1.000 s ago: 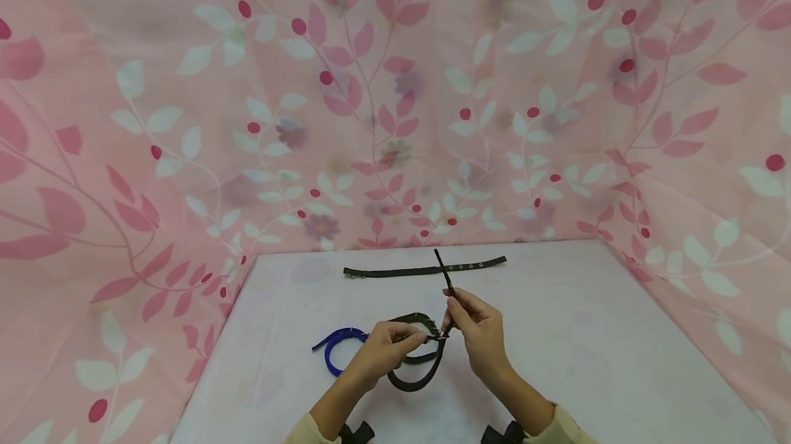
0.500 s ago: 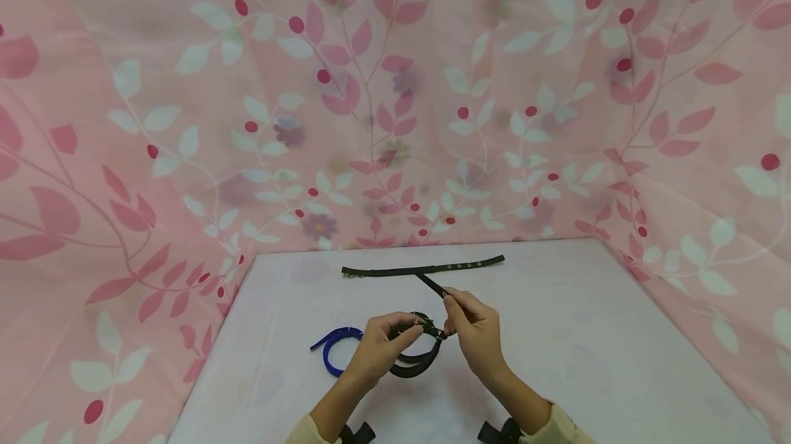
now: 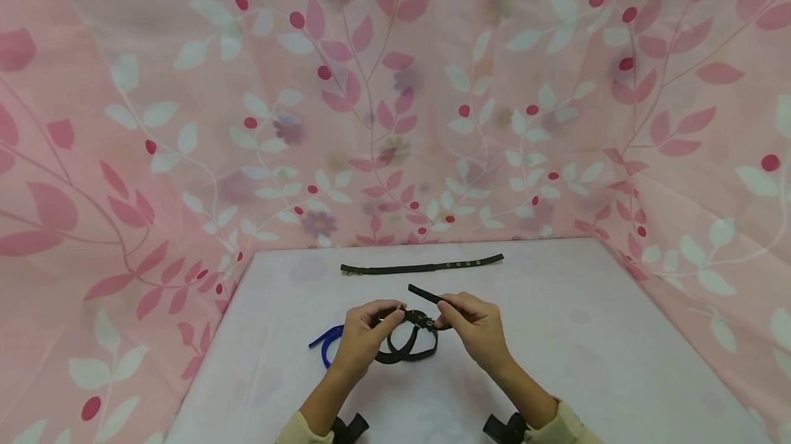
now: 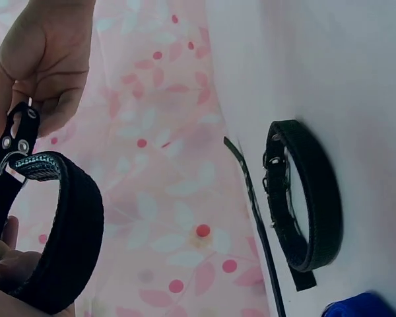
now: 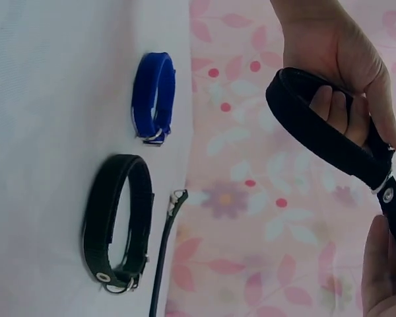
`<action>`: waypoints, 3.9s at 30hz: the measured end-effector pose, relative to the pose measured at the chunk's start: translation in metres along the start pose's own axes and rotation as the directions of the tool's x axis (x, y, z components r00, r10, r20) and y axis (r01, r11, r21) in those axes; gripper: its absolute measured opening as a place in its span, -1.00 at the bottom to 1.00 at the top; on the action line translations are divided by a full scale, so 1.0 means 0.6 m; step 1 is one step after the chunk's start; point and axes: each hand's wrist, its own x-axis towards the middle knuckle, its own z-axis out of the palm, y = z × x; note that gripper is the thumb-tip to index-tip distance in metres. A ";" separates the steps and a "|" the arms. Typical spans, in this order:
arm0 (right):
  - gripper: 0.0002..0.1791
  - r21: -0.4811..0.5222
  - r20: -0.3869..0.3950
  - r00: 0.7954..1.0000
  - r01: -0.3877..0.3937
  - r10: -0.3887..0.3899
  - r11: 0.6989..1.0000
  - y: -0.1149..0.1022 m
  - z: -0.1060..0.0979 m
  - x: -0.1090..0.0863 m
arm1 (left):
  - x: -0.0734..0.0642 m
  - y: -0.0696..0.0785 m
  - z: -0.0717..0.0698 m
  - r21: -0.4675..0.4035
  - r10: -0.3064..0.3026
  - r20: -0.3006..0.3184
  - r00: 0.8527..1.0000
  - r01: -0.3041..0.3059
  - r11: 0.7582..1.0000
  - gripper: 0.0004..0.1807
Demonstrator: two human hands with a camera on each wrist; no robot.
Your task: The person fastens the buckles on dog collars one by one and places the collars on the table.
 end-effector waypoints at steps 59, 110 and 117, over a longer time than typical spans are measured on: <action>-0.83 -0.246 0.095 0.995 0.030 -0.007 0.969 0.001 0.024 -0.014 | 0.000 0.007 0.002 0.066 0.015 0.054 0.998 -0.019 0.998 -0.80; -0.81 -0.195 0.086 0.996 0.005 0.012 0.981 0.012 0.001 -0.014 | 0.005 -0.008 0.003 -0.005 -0.120 0.028 0.992 0.120 0.993 -0.75; -0.82 -0.208 0.091 0.995 -0.006 0.026 0.978 0.011 0.003 -0.016 | 0.005 -0.008 0.010 0.013 -0.112 0.040 0.993 0.112 0.994 -0.73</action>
